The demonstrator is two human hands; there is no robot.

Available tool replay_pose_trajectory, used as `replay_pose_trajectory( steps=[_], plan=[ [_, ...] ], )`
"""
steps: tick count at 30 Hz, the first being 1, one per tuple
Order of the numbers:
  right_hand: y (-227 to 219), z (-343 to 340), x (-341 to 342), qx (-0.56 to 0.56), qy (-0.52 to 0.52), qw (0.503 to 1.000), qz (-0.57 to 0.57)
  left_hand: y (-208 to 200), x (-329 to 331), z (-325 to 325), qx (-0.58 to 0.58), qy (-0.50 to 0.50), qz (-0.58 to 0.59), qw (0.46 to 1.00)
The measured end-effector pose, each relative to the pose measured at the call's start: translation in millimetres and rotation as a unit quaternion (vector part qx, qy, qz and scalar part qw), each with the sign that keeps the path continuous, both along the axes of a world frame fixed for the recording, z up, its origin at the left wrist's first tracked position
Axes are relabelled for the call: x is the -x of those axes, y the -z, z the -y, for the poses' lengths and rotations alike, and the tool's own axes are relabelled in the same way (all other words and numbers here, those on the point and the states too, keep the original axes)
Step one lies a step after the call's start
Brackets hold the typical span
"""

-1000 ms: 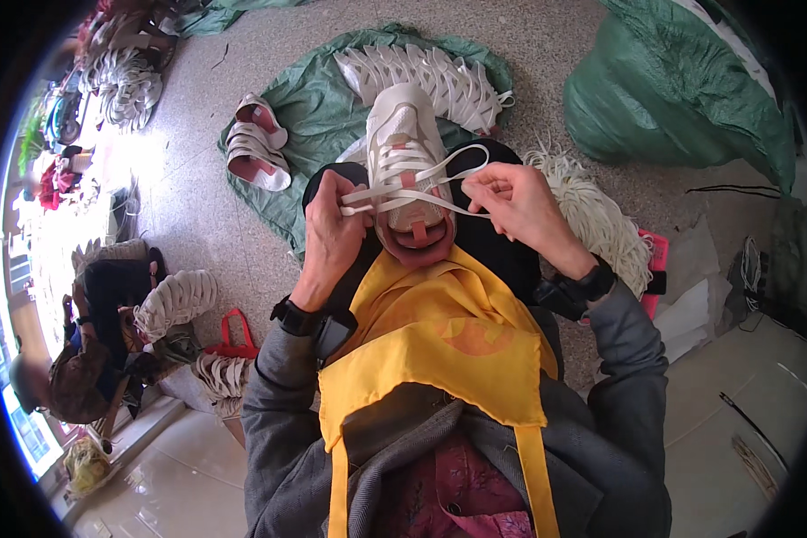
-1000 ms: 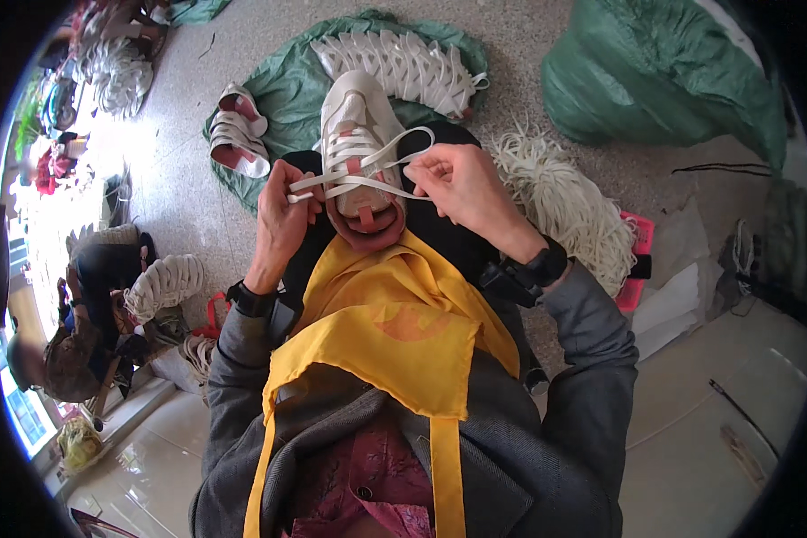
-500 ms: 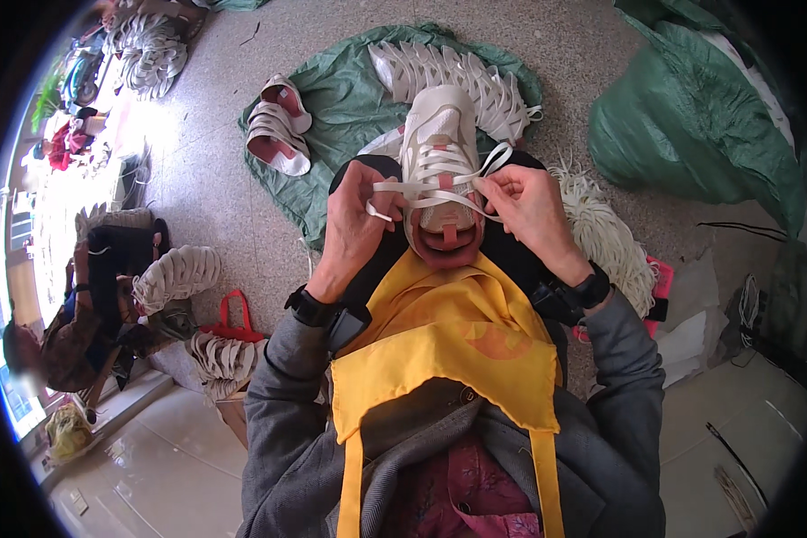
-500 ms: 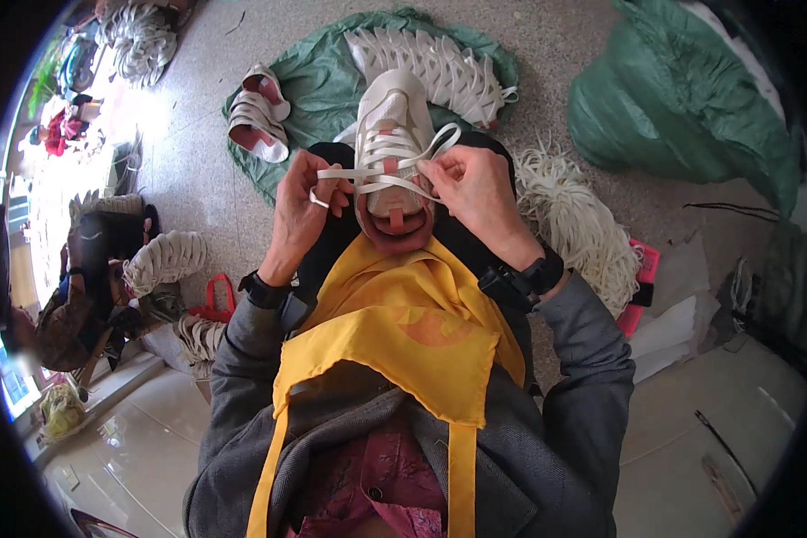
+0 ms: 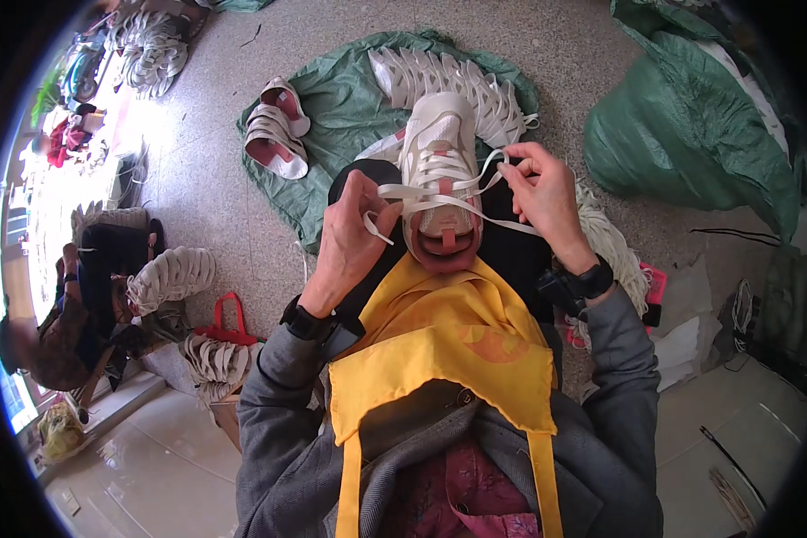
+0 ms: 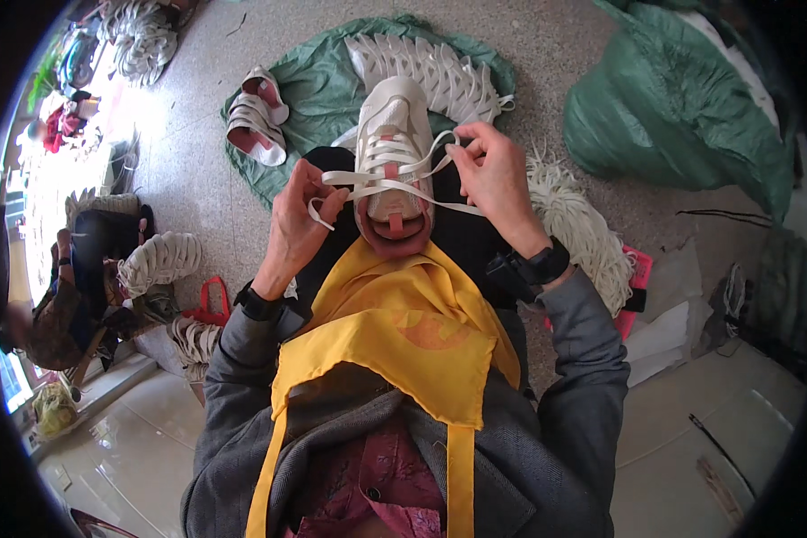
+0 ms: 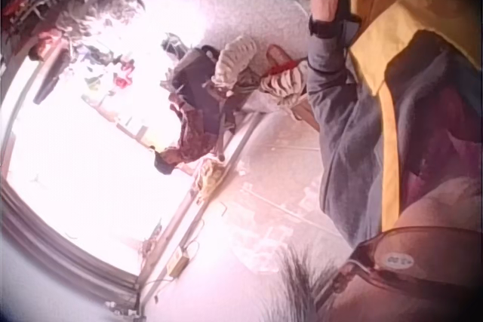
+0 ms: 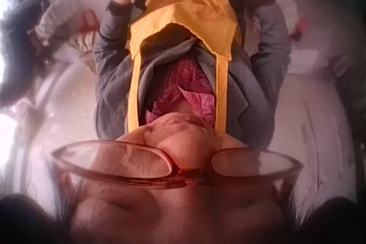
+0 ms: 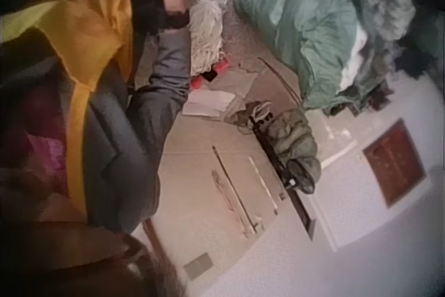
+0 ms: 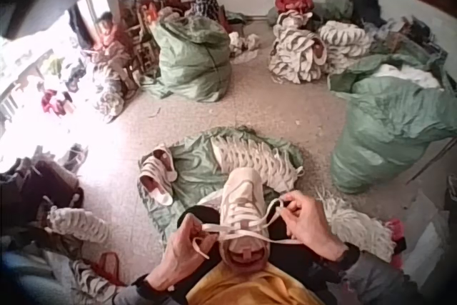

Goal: The person is threading laces through the eyelets of a shoe.

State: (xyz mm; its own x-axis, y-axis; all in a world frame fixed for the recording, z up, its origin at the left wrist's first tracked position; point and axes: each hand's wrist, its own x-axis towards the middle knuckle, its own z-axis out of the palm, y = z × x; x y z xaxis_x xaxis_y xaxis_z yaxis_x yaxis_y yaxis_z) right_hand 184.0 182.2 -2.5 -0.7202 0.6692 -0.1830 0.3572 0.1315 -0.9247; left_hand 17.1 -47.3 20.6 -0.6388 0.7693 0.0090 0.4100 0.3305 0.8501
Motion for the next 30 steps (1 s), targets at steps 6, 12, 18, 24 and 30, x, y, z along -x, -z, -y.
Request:
replay_pose_trajectory(
  steps=[6, 12, 18, 24, 30],
  plan=[
    [-2.8, -13.9, 8.1, -0.096, -0.037, 0.992, 0.075, -1.4, -2.5, 6.3, 0.008, 0.026, -0.085, 0.996],
    [-9.0, -26.4, -5.5, 0.184, -0.095, 0.977, -0.042, -0.1, -4.2, 9.9, 0.011, 0.061, -0.113, 0.992],
    [-18.9, -16.5, -19.5, 0.341, -0.096, 0.928, -0.117, -8.6, -1.2, 8.0, 0.019, 0.067, -0.064, 0.996],
    [1.6, -2.2, -11.5, -0.034, -0.124, 0.988, -0.083, -11.8, 9.0, 14.3, 0.01, 0.077, -0.01, 0.997],
    [-15.3, 23.2, 2.7, -0.172, -0.115, 0.978, 0.02, -19.9, 23.1, 26.6, 0.001, 0.075, 0.007, 0.997]
  ],
)
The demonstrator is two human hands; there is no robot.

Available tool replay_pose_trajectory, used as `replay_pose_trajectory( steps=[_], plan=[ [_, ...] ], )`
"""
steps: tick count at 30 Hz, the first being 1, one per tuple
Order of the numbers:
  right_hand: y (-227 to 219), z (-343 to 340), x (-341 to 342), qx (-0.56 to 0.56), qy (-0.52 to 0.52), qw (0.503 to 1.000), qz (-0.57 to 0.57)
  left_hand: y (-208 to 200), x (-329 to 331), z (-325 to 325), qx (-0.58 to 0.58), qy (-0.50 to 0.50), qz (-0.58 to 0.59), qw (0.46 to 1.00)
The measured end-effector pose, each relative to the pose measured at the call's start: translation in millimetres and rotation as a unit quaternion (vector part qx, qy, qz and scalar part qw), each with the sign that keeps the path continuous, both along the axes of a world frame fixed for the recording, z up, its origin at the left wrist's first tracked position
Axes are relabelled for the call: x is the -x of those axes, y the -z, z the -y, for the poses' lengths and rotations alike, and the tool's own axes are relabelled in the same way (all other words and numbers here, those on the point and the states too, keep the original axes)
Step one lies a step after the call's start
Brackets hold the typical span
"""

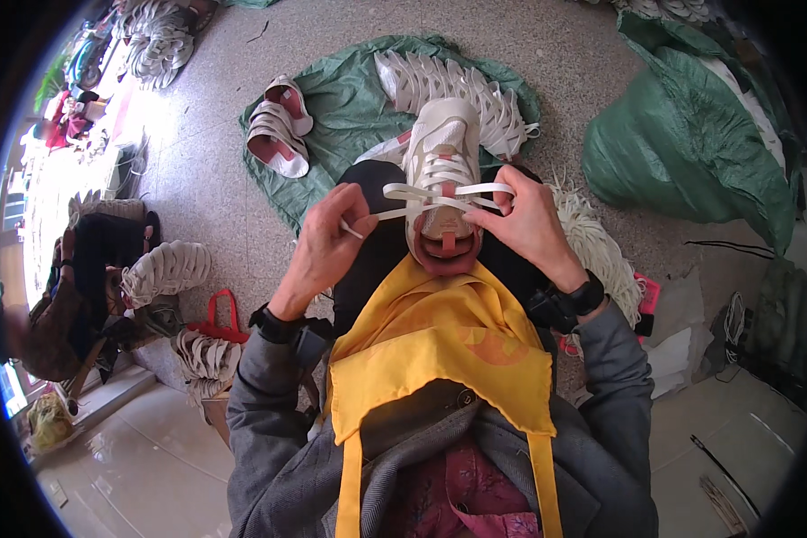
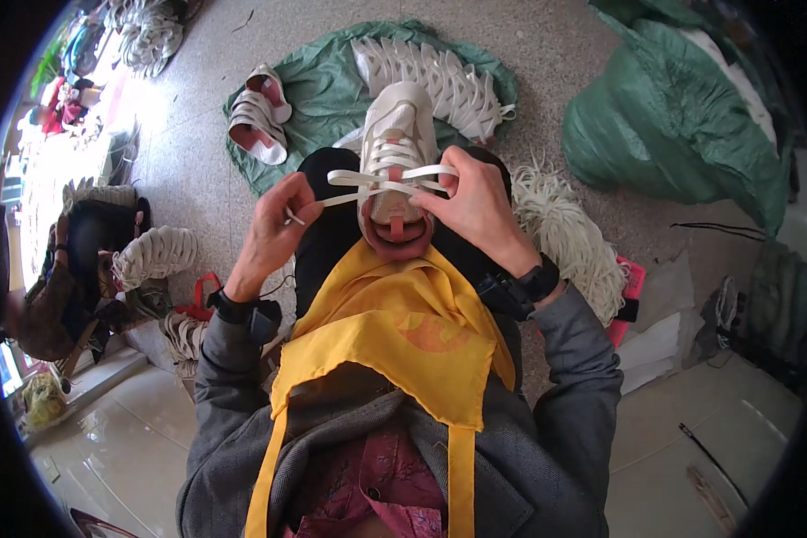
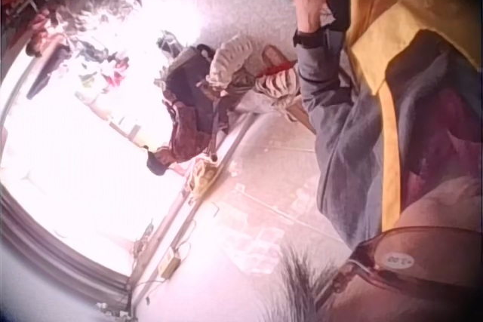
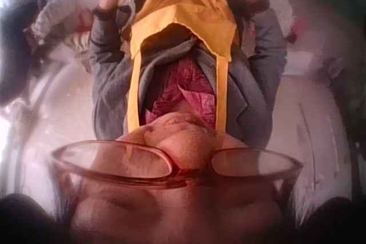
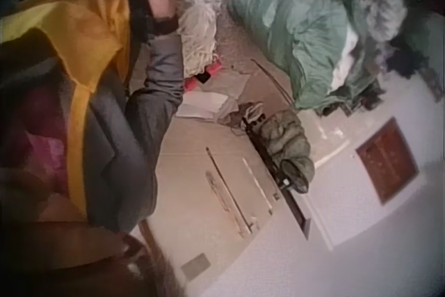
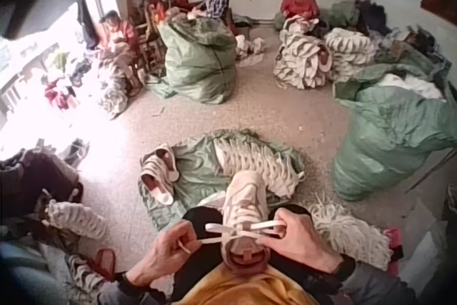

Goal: The person is threading laces through the eyelets of a shoe.

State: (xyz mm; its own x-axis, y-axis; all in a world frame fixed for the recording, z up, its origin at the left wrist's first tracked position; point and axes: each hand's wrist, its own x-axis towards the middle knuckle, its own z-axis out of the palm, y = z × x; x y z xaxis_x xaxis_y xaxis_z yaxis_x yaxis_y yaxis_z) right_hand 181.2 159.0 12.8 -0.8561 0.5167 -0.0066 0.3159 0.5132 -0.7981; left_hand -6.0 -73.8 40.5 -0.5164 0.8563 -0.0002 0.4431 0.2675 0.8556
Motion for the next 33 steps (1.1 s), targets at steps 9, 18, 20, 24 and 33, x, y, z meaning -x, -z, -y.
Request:
replay_pose_trajectory(
  steps=[9, 18, 20, 24, 33],
  plan=[
    [9.1, -7.4, 0.9, 0.076, -0.01, 0.997, -0.012, -1.8, 16.4, 41.3, 0.044, -0.032, 0.081, 0.995],
    [10.8, -7.2, -1.5, 0.124, -0.019, 0.992, -0.023, 5.4, 24.9, 52.3, 0.041, -0.055, 0.177, 0.982],
    [9.5, -1.5, -3.1, 0.156, 0.02, 0.984, -0.081, 7.6, 22.2, 50.1, 0.008, -0.076, 0.205, 0.976],
    [0.4, 4.1, -21.5, 0.086, 0.12, 0.982, -0.116, -0.3, 14.0, 46.0, 0.034, -0.205, 0.01, 0.978],
    [-0.1, 21.4, -33.7, -0.08, -0.021, 0.994, -0.068, -8.0, -25.0, 10.9, -0.004, -0.066, -0.339, 0.939]
  ],
)
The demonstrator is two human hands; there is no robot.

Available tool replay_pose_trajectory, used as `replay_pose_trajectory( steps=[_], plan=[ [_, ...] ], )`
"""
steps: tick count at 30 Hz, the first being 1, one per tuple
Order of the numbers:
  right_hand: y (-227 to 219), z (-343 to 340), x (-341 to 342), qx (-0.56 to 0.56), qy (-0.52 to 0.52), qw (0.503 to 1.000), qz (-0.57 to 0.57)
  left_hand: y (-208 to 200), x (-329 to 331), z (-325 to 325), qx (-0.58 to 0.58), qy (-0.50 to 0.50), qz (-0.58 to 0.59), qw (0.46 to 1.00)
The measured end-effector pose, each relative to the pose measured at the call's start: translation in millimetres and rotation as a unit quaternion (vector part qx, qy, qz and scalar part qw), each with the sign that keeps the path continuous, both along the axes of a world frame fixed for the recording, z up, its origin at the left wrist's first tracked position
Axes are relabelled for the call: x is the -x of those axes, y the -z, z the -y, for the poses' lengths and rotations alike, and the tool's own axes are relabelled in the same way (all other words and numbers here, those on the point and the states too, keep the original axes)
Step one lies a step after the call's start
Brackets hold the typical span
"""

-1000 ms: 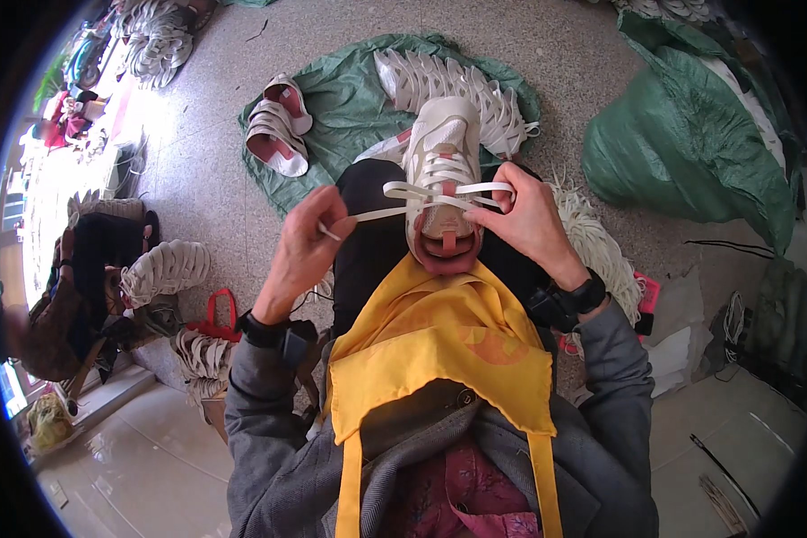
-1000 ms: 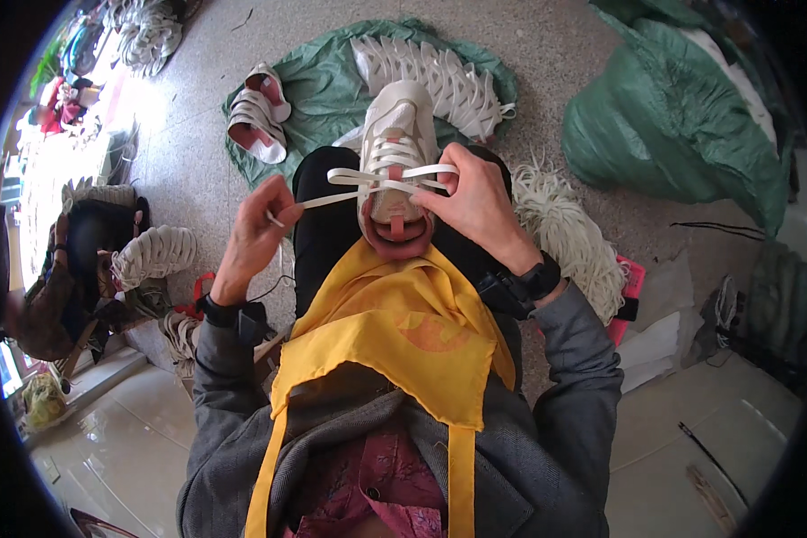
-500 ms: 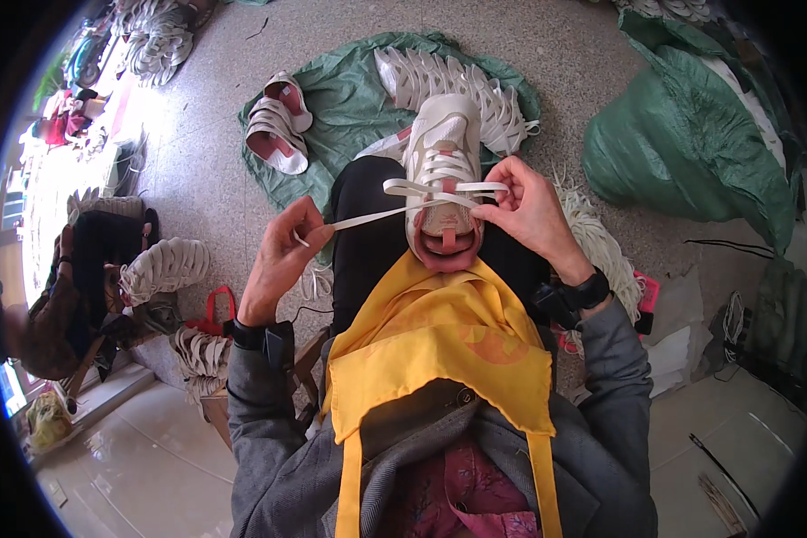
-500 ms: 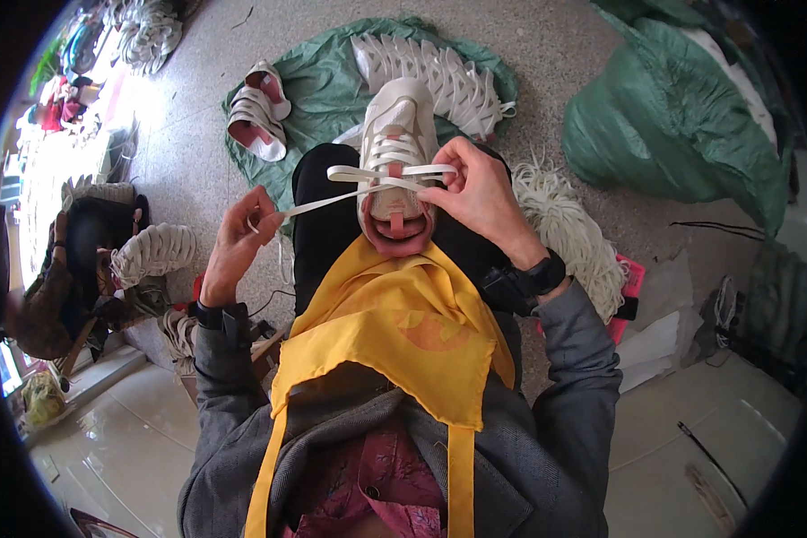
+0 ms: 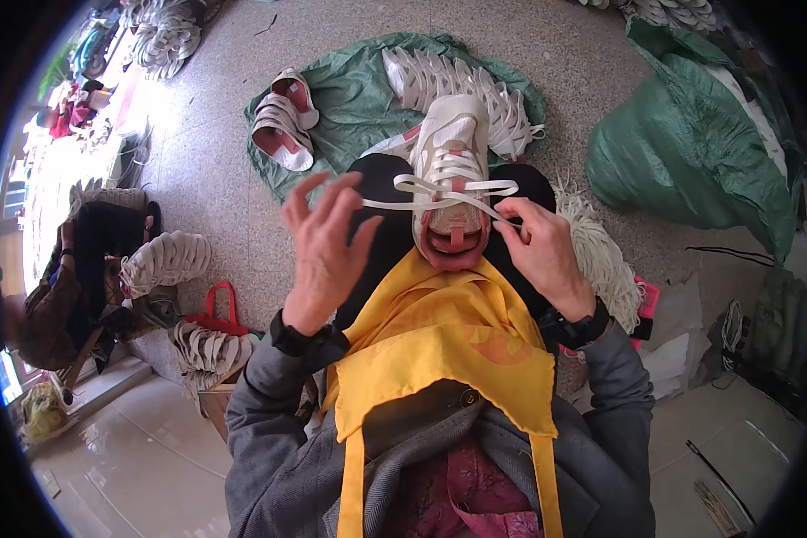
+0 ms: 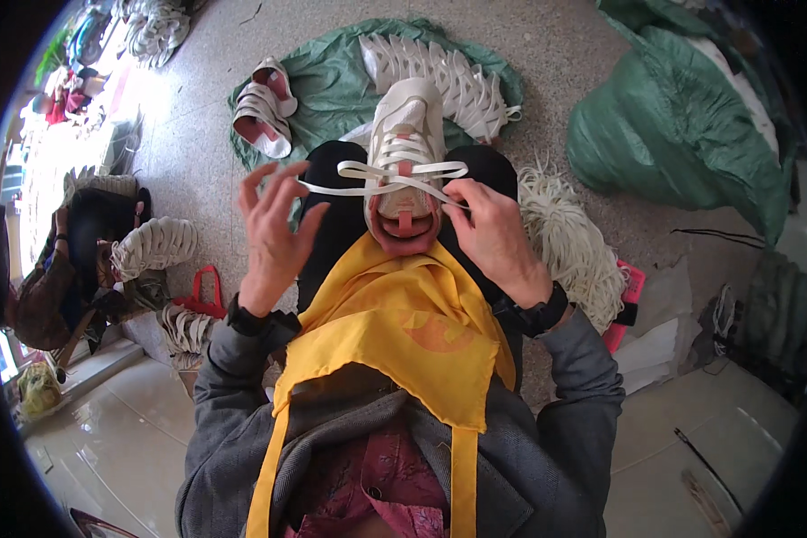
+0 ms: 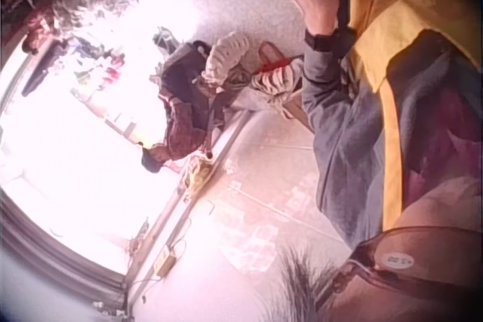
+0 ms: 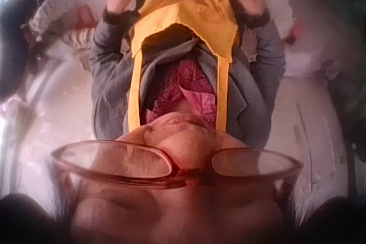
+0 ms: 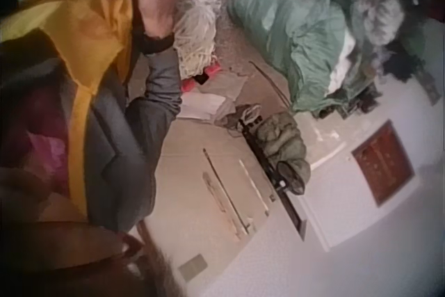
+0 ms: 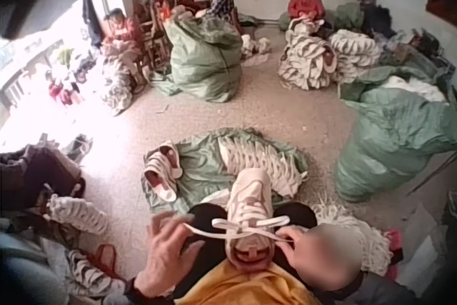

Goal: The person is threading laces through the eyelets of a shoe.

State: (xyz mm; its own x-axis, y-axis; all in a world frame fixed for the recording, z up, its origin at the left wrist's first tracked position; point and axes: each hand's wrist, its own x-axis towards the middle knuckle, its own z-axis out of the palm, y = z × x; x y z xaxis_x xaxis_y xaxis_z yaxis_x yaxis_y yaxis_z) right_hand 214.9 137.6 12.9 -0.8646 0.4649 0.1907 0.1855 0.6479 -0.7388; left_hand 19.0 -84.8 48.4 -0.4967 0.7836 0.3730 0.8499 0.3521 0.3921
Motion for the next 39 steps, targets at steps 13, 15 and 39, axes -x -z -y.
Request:
replay_pose_trajectory(
  steps=[13, 15, 39],
  plan=[
    [-13.8, -4.9, -6.2, -0.012, -0.012, 0.999, -0.03, 19.5, 8.7, -27.0, 0.005, 0.139, 0.028, 0.99],
    [-17.6, -12.3, -5.0, -0.036, -0.001, 0.999, -0.039, 14.5, 15.3, -28.4, -0.009, 0.126, 0.019, 0.992],
    [4.1, -76.7, -107.6, 0.072, 0.104, 0.981, 0.15, 9.3, 65.6, 80.1, 0.08, 0.018, 0.117, 0.99]
  ],
)
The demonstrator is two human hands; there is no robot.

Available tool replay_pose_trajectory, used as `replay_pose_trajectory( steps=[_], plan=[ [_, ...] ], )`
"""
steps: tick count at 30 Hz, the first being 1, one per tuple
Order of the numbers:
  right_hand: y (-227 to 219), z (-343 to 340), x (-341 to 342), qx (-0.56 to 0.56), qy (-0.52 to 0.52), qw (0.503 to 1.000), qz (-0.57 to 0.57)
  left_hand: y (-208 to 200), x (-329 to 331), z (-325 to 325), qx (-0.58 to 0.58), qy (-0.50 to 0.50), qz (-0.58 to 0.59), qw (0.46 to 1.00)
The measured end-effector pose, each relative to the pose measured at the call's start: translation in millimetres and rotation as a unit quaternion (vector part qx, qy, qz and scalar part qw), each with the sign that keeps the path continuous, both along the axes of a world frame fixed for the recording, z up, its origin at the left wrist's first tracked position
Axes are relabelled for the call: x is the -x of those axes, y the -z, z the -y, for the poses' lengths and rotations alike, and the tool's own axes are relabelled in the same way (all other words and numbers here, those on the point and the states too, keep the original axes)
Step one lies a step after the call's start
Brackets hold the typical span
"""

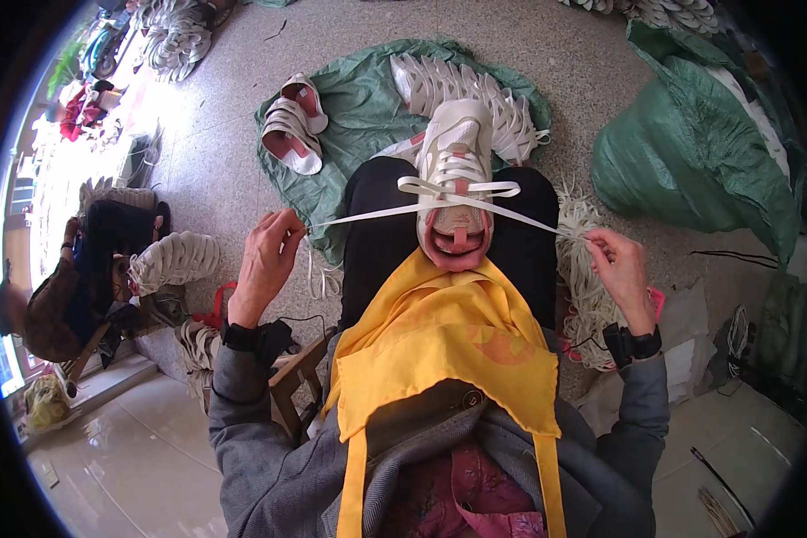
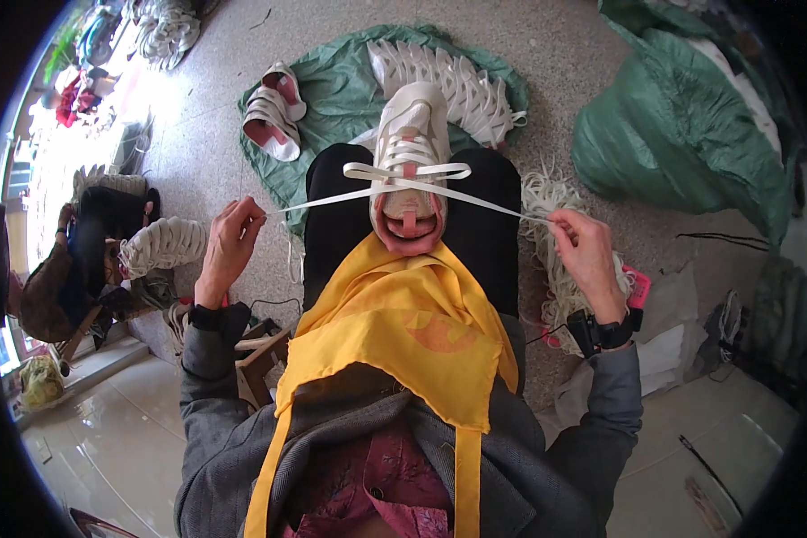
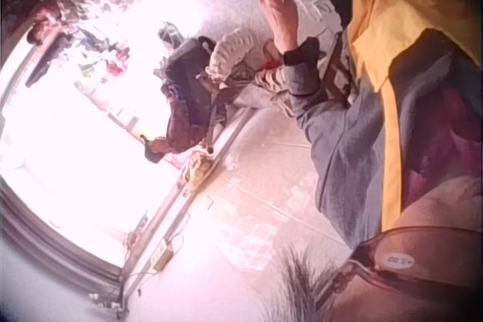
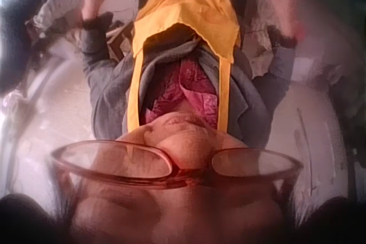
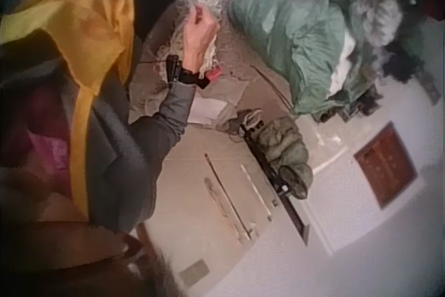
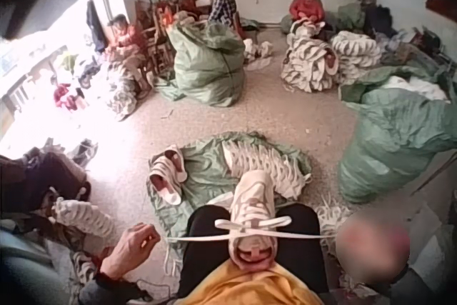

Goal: The person is threading laces through the eyelets of a shoe.

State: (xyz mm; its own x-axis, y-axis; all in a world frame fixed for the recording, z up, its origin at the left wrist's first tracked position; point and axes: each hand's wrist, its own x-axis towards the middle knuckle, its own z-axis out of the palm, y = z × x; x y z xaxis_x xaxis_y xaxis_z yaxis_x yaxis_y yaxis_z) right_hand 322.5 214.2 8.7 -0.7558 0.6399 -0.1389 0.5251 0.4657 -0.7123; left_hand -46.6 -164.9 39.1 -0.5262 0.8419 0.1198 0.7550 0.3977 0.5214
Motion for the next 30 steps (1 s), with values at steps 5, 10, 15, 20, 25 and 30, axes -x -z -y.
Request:
replay_pose_trajectory(
  steps=[5, 10, 15, 20, 25, 30],
  plan=[
    [-9.7, -16.3, 13.3, 0.007, -0.092, 0.995, 0.049, -36.1, 3.3, -10.9, 0.06, 0.011, 0.007, 0.998],
    [-30.1, -47.0, 49.6, 0.195, -0.1, 0.974, 0.064, -88.0, 12.5, -63.5, 0.041, 0.021, 0.027, 0.999],
    [-33.4, -43.3, 84.8, 0.339, 0.013, 0.926, -0.166, -79.3, 16.6, -104.9, -0.139, -0.002, 0.128, 0.982],
    [-12.4, 26.0, 77.0, 0.458, 0.015, 0.879, -0.136, -29.1, -40.9, -94.9, 0.008, 0.022, 0.318, 0.948],
    [4.0, 49.2, 87.4, 0.408, -0.027, 0.902, -0.141, -17.5, -59.6, -94.6, 0.016, 0.026, 0.394, 0.919],
    [18.4, 56.0, 104.3, 0.317, -0.013, 0.926, -0.206, -19.7, -65.5, -95.1, -0.002, 0.026, 0.374, 0.927]
  ],
)
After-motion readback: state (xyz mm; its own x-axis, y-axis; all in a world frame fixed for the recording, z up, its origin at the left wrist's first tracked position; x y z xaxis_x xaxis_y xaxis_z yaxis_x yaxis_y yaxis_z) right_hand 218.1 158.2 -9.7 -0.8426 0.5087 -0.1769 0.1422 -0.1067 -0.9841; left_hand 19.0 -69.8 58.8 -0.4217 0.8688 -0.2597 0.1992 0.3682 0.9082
